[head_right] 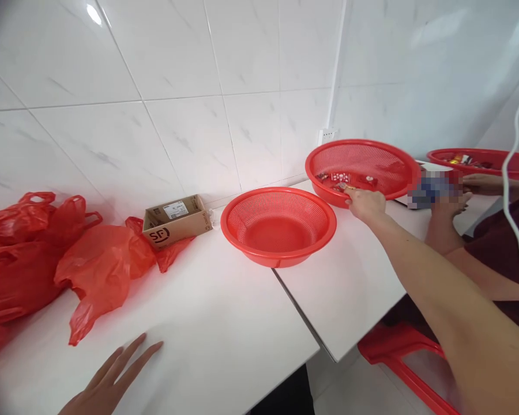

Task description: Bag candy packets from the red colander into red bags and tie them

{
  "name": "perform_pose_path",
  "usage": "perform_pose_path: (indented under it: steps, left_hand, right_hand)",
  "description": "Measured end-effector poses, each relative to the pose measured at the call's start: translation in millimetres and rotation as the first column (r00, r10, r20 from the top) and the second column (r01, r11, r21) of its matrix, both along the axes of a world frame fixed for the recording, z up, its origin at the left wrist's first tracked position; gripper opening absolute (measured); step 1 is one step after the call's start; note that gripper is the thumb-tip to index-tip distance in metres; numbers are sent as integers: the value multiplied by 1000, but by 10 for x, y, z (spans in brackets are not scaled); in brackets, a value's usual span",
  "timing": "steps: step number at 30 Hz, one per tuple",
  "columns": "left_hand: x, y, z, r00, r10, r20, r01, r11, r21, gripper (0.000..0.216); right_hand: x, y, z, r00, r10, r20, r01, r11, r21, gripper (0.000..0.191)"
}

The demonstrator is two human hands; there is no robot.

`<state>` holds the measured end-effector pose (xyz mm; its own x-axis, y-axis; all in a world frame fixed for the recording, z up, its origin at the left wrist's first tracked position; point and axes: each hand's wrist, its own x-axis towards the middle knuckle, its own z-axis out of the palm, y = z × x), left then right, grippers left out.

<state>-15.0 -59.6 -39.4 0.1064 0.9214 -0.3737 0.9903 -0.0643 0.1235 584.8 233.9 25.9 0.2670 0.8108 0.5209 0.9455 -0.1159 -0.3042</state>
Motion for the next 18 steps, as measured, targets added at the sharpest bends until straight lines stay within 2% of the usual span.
perform_pose_path:
  steps: [2, 4, 6, 9, 11, 14, 16, 18]
  left_hand:
    - [26, 2, 21, 1000, 13, -2, -13, 1000, -10, 105]
    - [57, -8, 40, 1000, 16, -2, -16, 1000, -15, 104]
    - [90, -25, 56, 1000, 26, -2, -26, 1000, -3, 100]
    - [132, -48, 82, 999, 51, -16, -51, 999, 12, 96]
    - [145, -54, 98, 999, 46, -23, -47, 999, -4, 97]
    - [143, -56, 108, 1000, 28, -12, -28, 1000, -12, 98]
    - [140, -59, 115, 1000, 28, 2, -28, 1000, -9, 98]
    - [151, -68, 141, 999, 41, 16, -40, 999, -23, 98]
  right_hand:
    - [-77, -67, 201, 997, 8, 76, -6, 1000, -26, 27]
    - [-264, -169, 437, 986, 71, 153, -72, 997, 0, 29]
    - [-577, -316, 667, 966, 145, 215, -157, 987, 36, 30]
    - [-1240, -644, 937, 926, 298, 234, -321, 945, 68, 32]
    - [-1736, -938, 1044, 843, 493, 215, -517, 853, 69, 30]
    - [-2417, -1459, 1092, 615, 764, 195, -784, 619, 48, 24]
    - [-2771, -1814, 1055, 455, 872, 179, -882, 470, -46, 26]
    - [-3022, -2125, 982, 325, 932, 159, -923, 349, -163, 36]
